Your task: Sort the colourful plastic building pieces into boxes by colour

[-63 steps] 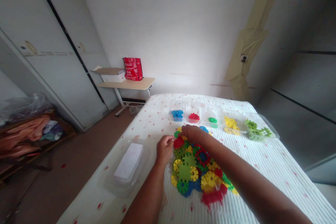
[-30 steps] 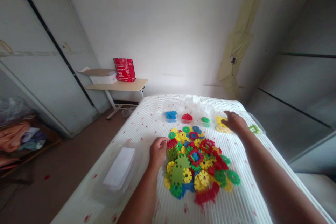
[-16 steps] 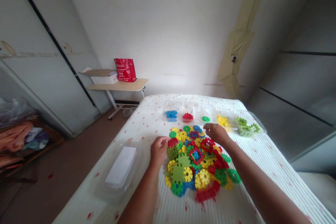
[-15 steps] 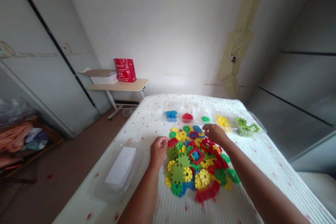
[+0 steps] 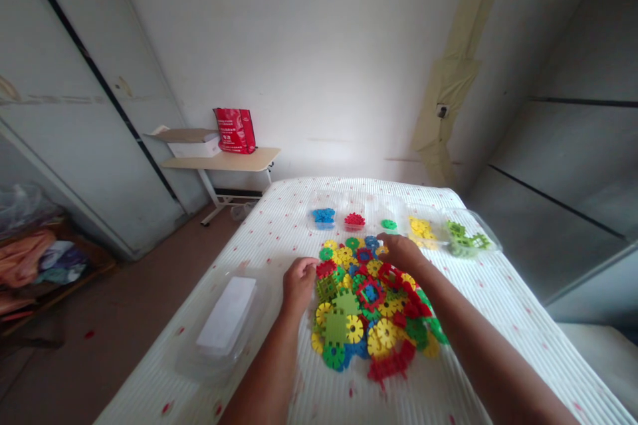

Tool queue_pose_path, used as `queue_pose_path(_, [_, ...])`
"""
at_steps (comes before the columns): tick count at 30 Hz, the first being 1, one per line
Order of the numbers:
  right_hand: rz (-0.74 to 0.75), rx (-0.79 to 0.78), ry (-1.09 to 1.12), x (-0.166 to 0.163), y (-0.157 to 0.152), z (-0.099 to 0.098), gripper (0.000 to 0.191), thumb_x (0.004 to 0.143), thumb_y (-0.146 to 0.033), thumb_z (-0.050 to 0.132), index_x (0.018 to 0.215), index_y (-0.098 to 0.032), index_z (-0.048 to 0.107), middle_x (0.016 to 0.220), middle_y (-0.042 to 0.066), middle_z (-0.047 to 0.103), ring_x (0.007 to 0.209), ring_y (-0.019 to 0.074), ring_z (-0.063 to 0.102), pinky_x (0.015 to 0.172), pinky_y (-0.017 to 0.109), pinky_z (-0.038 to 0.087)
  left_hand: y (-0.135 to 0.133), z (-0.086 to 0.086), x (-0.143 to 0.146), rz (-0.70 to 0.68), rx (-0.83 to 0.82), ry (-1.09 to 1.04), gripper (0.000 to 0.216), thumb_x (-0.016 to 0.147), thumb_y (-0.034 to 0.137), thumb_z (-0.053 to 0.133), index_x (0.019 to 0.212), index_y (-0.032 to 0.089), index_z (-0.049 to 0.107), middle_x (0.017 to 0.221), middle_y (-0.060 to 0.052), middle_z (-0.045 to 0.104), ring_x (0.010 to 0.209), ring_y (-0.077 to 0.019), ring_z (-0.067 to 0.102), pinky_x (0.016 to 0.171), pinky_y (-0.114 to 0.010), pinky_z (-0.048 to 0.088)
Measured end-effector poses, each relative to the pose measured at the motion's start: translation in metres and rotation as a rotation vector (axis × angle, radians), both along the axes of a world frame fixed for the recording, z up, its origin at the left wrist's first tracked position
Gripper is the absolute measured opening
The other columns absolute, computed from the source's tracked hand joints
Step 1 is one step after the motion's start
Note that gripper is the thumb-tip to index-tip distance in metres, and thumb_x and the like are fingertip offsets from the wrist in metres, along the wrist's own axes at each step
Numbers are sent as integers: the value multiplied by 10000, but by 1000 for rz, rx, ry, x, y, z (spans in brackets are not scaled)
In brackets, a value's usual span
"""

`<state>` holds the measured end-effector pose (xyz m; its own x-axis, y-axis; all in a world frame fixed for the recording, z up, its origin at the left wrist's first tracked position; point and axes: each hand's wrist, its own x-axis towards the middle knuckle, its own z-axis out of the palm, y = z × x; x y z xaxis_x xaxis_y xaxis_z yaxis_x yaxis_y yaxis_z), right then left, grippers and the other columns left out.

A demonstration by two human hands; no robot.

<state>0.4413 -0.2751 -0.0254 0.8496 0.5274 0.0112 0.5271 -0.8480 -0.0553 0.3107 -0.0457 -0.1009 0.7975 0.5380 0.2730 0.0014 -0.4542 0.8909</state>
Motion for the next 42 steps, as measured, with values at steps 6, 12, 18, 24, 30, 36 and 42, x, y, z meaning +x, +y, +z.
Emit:
queue_pose_path(6, [51,54,-51,-5,-39,14,383,739,-251,557,1119,-220,600,1032,78,663,886,206,637,754,300,472,-1,3,-1,-6,-6,3,212,736,240,473,806,179,664,825,-32,685,776,-159,620,750,-272,465])
queue_pose_path(12, [262,253,-50,-12,-83,-17,389,733,-201,555,1119,-219,600,1057,67,653,930,195,627,804,321,500,-2,4,-2,-5,8,-1,214,731,247,476,806,178,665,828,-37,688,776,-166,623,746,-279,469])
queue_pose_path(18, [367,293,-38,-28,-96,-25,355,761,-254,584,1113,-215,615,1044,85,660,959,209,602,840,357,488,-2,3,-1,3,23,-2,205,727,251,486,794,183,667,811,-33,689,765,-166,624,742,-281,472])
queue_pose_path(24, [435,233,36,-42,-85,-8,461,737,-168,573,1197,-201,574,1036,95,656,952,217,595,807,336,482,-2,4,-1,3,12,-17,203,723,256,495,793,182,670,814,-36,691,771,-171,625,751,-285,477])
queue_pose_path(30, [459,152,27,-50,-74,-6,391,780,-280,571,1160,-187,589,1042,105,647,921,227,591,797,331,457,-2,6,-2,4,25,-9,210,728,253,484,791,177,670,805,-37,689,761,-165,622,745,-278,473])
queue_pose_path(36, [431,16,-105,-51,-71,-13,474,756,-251,569,1216,-141,534,959,125,659,871,237,588,799,374,428,-2,7,-2,4,14,4,216,726,255,482,799,176,669,818,-39,689,772,-168,622,751,-280,471])
queue_pose_path(42, [451,49,-20,-51,-75,-7,473,761,-258,556,1225,-173,527,985,111,663,898,222,599,817,345,414,-4,9,-3,9,3,7,212,718,268,486,784,183,669,811,-39,691,774,-175,621,748,-286,471])
